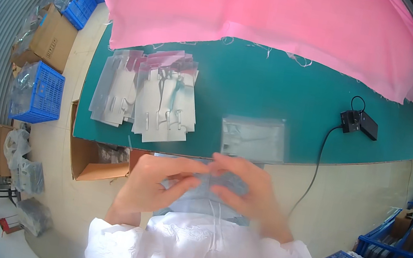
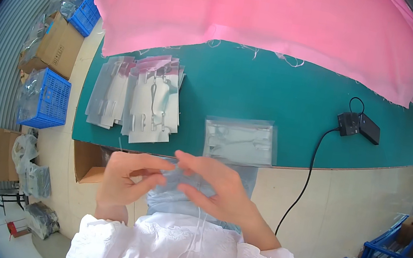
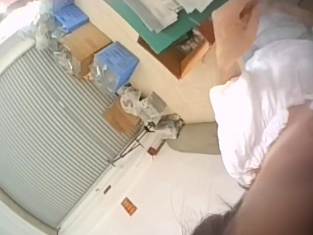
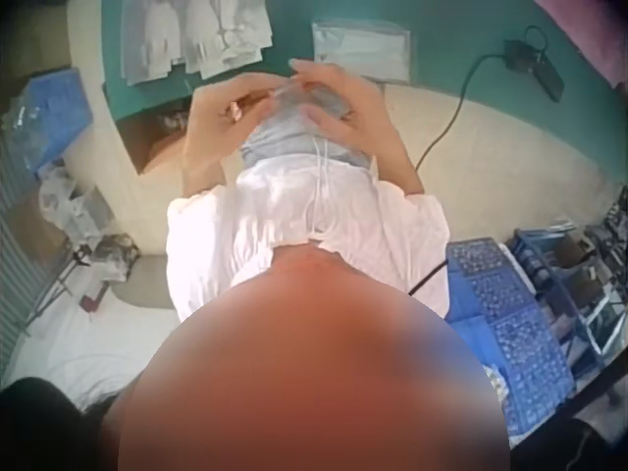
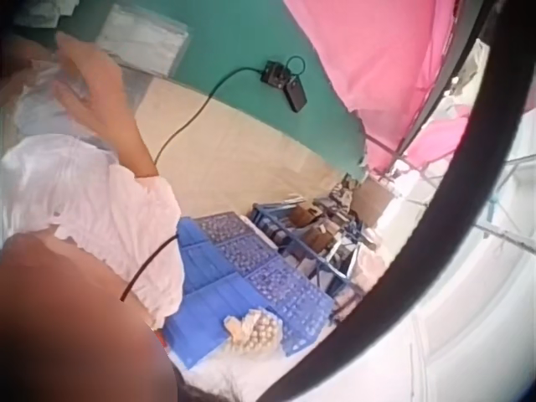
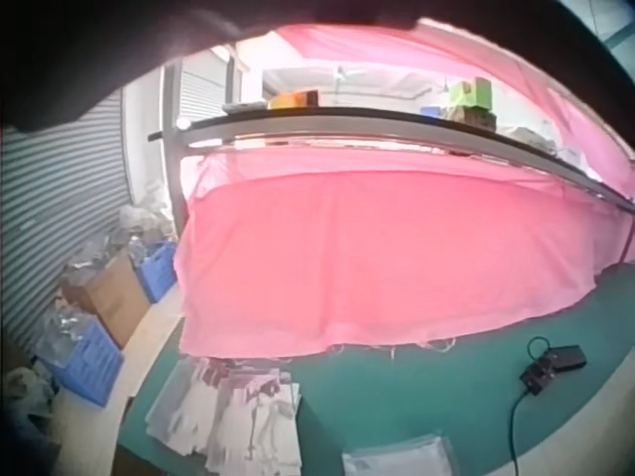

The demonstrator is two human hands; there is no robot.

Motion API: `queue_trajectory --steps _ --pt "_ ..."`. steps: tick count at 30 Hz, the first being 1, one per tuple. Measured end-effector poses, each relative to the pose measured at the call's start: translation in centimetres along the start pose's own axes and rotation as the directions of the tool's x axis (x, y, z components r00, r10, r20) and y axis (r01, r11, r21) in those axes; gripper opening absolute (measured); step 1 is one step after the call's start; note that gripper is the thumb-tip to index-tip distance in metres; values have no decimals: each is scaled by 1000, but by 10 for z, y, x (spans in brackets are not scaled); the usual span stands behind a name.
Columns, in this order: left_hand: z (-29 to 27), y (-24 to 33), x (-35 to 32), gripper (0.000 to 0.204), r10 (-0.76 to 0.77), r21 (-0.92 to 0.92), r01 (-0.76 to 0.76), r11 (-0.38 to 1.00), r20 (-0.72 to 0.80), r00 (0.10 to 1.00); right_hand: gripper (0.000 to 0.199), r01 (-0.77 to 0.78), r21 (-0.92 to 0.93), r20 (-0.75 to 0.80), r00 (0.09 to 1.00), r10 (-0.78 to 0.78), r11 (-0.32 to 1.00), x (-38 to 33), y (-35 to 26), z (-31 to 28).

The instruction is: Sealing small parts into plastic bags using a heat sealer.

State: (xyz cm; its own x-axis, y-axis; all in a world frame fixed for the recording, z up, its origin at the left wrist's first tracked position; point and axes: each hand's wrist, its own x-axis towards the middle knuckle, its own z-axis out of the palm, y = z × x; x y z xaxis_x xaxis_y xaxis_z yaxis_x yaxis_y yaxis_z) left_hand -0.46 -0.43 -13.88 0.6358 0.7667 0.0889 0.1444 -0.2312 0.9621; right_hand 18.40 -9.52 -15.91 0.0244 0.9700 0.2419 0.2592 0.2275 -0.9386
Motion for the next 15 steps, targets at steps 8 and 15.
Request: queue_trajectory --steps 8,15 --pt "25 -12 15 45 470 674 -426 604 131 873 33 -6 95 -243 970 29 995 -15 30 10" --pt "33 -24 11 55 327 567 -347 748 140 934 31 75 -161 -234 966 -112 984 -11 23 -5"
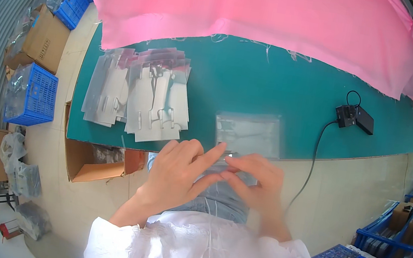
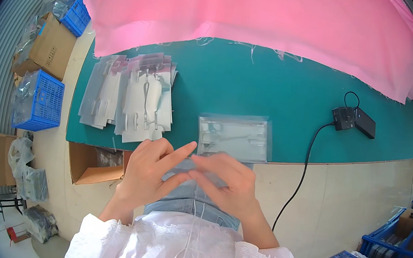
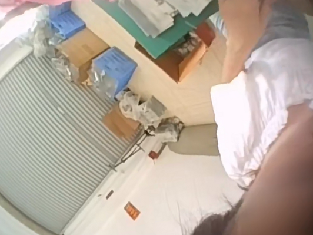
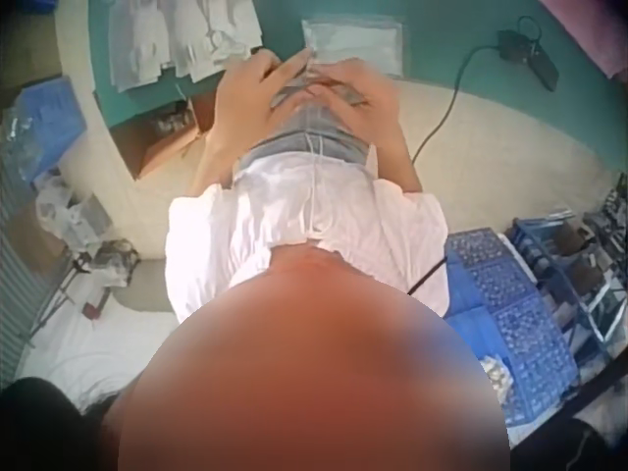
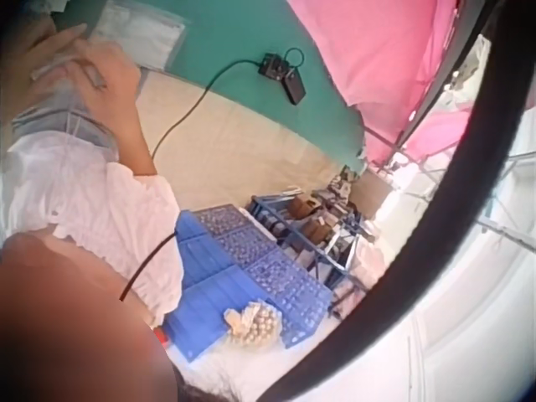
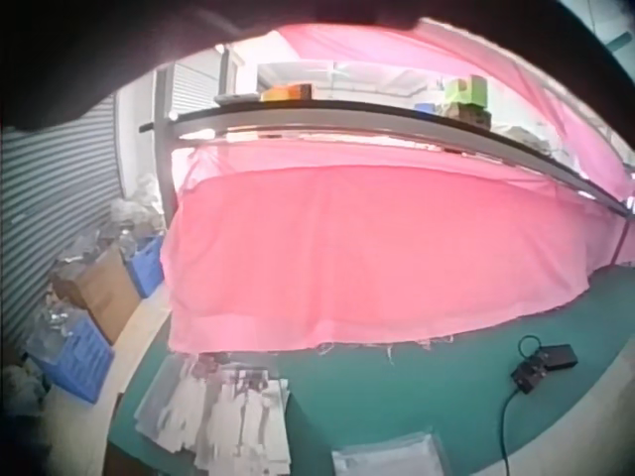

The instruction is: Sealing small parts into plastic bags using a heat sealer.

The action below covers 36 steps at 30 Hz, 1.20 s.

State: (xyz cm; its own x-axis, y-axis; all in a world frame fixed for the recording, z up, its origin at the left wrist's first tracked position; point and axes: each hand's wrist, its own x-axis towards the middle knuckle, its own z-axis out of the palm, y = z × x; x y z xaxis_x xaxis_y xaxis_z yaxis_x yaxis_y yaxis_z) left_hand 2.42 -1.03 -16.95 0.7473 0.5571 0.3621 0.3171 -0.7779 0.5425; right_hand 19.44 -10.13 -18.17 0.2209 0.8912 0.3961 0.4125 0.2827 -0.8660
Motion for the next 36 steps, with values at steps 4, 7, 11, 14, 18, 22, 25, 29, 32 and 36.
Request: queue_trajectory --steps 4,7,11,14,18,22,25,29,32,36 --pt "0 2 2 49 35 17 -35 999 13 999 29 175 -157 16 985 -174 972 4 3 -7" --pt "1 4 1 45 33 17 -33 999 17 999 27 218 -139 12 976 -218 966 3 10 -8" --pt "-1 9 3 41 29 -18 -28 999 33 999 26 210 -96 22 978 -209 973 3 9 -12" --pt "0 10 2 37 8 -31 -6 999 37 999 25 203 -81 34 979 -201 976 2 12 -11" --pt "1 7 2 33 12 -58 -8 998 70 997 22 151 -23 54 987 -150 988 1 11 -13" --pt "3 4 1 27 11 -152 13 988 161 987 19 89 30 78 993 -91 996 -1 12 -13" --pt "2 5 2 22 -50 -172 81 982 174 983 18 60 10 99 993 -60 998 -3 14 -15" --pt "-2 -2 2 20 -30 -159 69 985 234 972 20 -32 3 100 995 32 999 -7 15 -22" --pt "3 -10 -4 22 17 -180 45 983 333 943 19 -102 28 130 987 97 994 -7 15 -22" --pt "2 -8 -1 20 -5 -184 69 980 327 945 16 -56 29 182 982 50 998 -4 18 -24"
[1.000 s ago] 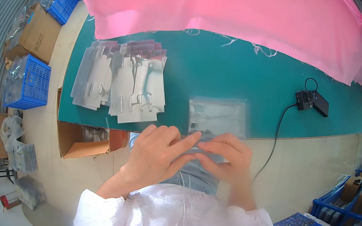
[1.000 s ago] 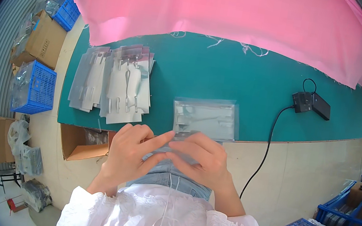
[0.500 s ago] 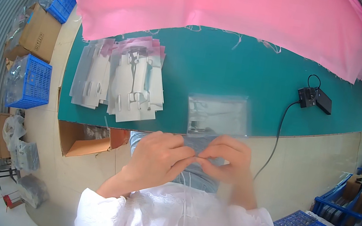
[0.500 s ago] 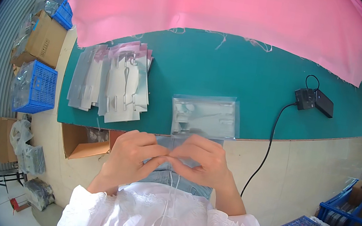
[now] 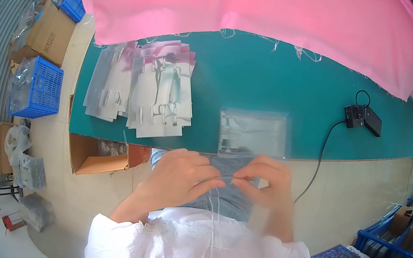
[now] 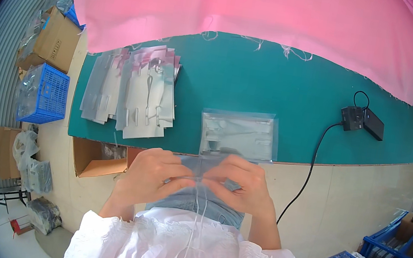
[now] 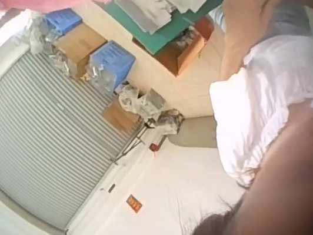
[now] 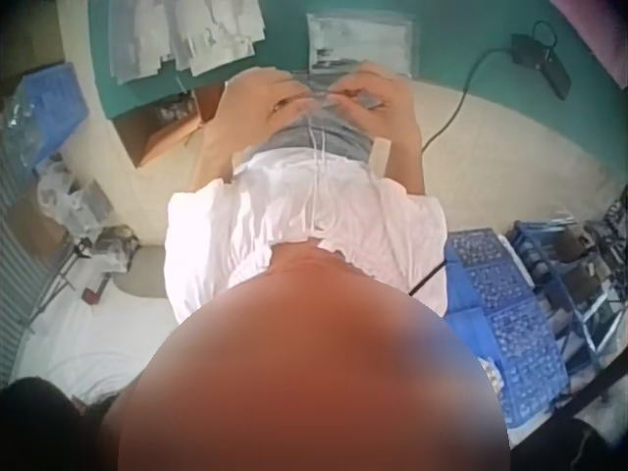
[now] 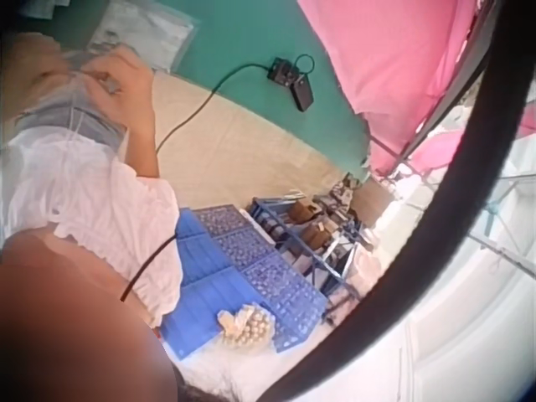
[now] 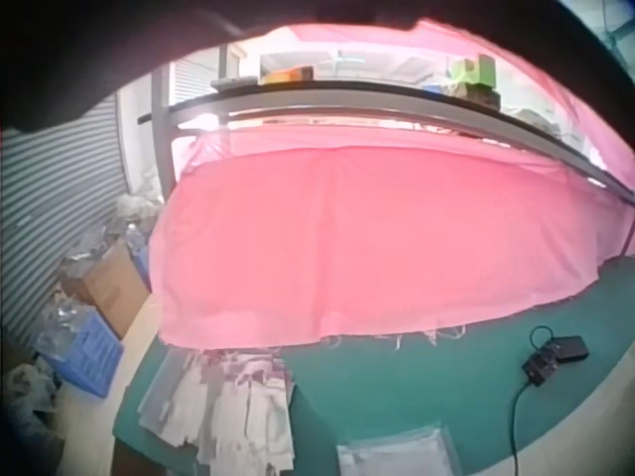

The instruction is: Sealing small parts into plastic bags using a heat sealer.

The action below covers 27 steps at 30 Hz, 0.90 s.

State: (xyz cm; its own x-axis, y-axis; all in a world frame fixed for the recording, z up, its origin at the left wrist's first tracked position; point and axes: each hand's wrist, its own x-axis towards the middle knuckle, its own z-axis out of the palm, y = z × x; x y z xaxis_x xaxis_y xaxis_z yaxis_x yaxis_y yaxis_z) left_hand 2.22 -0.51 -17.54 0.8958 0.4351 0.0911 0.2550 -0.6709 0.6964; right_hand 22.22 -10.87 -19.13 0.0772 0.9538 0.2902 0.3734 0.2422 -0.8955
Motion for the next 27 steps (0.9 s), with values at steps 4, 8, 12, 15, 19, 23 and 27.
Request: queue_trajectory --steps 4,8,12,15,19,23,27 --pt "-2 -4 -2 17 -19 5 19 1000 -61 998 16 -49 2 42 998 49 999 0 2 -6" --pt "1 -13 -7 18 20 -6 -19 1000 12 1000 16 -61 -2 57 997 61 998 3 1 -3" --pt "-5 -11 -7 17 -56 -14 56 998 -2 998 15 -68 1 45 997 68 998 2 4 -5" --pt "-3 -19 -12 18 -12 2 12 1000 8 1000 15 -74 -1 45 996 74 997 2 4 -4" --pt "-5 -20 -14 24 -34 9 33 999 99 995 16 -76 -20 47 996 77 997 3 3 -5" --pt "-13 -20 -12 25 -78 0 79 997 76 994 16 -95 -10 32 995 95 995 1 4 -7" --pt "-10 -21 -14 25 -39 -27 41 999 54 998 18 -153 -9 -1 988 153 988 -1 3 -7"
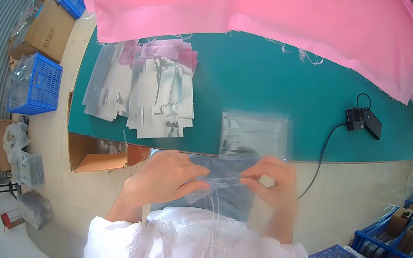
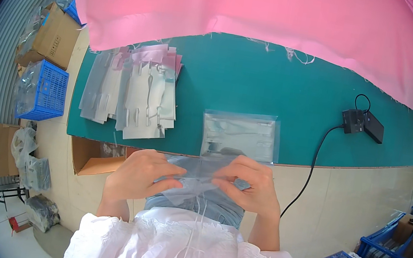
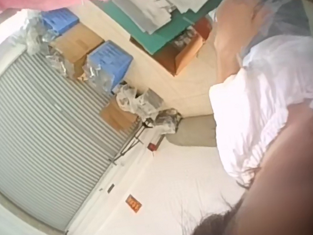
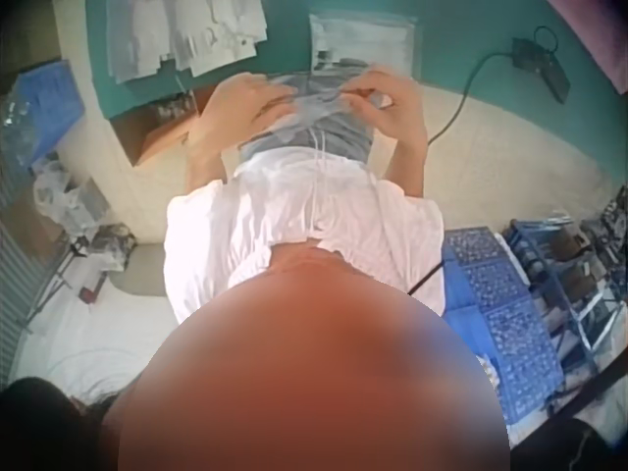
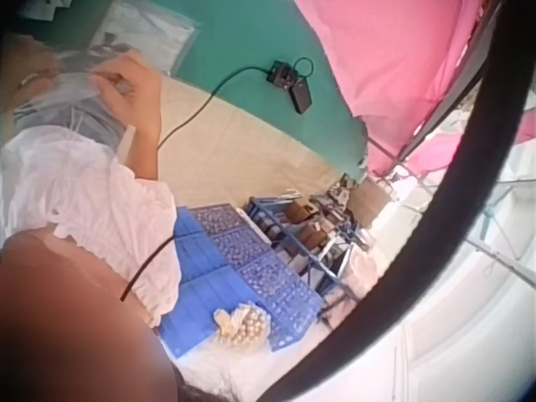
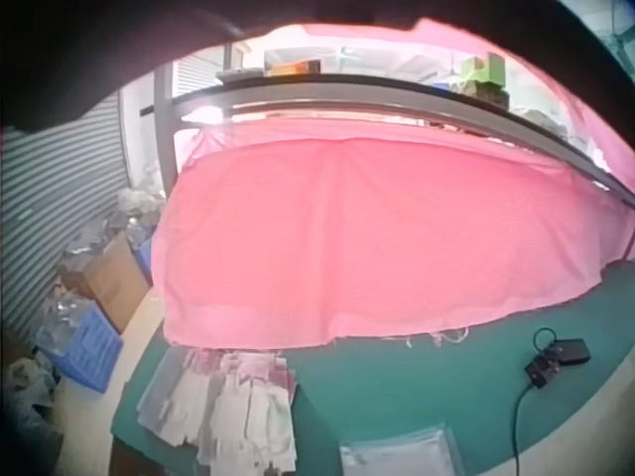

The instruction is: Sealing small parts into plastic bags using a heat sealer.

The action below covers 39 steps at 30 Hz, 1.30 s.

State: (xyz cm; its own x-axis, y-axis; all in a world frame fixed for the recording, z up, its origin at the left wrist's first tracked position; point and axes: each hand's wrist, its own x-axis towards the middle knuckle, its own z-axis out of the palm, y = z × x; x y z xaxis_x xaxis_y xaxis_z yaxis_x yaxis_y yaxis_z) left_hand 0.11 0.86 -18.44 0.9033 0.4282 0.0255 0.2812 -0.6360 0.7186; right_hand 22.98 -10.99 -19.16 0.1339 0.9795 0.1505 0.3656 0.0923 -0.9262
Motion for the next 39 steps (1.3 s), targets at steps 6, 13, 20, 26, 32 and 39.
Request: queue_trajectory --steps 6,13,20,26,32,39 --pt "5 -6 -4 18 20 52 -22 998 26 999 19 -14 2 13 1000 14 1000 -1 0 2" --pt "0 -8 -1 23 -25 -183 -3 983 -148 989 19 3 77 -82 997 3 997 -7 10 -2" --pt "9 0 4 42 -299 -539 85 838 -324 898 20 -143 124 39 990 139 982 -11 12 -6" --pt "11 13 17 53 -87 -391 5 920 -192 978 27 -19 77 203 979 3 997 11 -9 14" --pt "21 17 22 50 -53 -237 -37 971 -363 930 16 -244 599 188 969 162 763 5 6 28" --pt "32 26 31 55 112 106 -70 992 -470 875 22 -118 817 3 980 201 564 4 5 31"
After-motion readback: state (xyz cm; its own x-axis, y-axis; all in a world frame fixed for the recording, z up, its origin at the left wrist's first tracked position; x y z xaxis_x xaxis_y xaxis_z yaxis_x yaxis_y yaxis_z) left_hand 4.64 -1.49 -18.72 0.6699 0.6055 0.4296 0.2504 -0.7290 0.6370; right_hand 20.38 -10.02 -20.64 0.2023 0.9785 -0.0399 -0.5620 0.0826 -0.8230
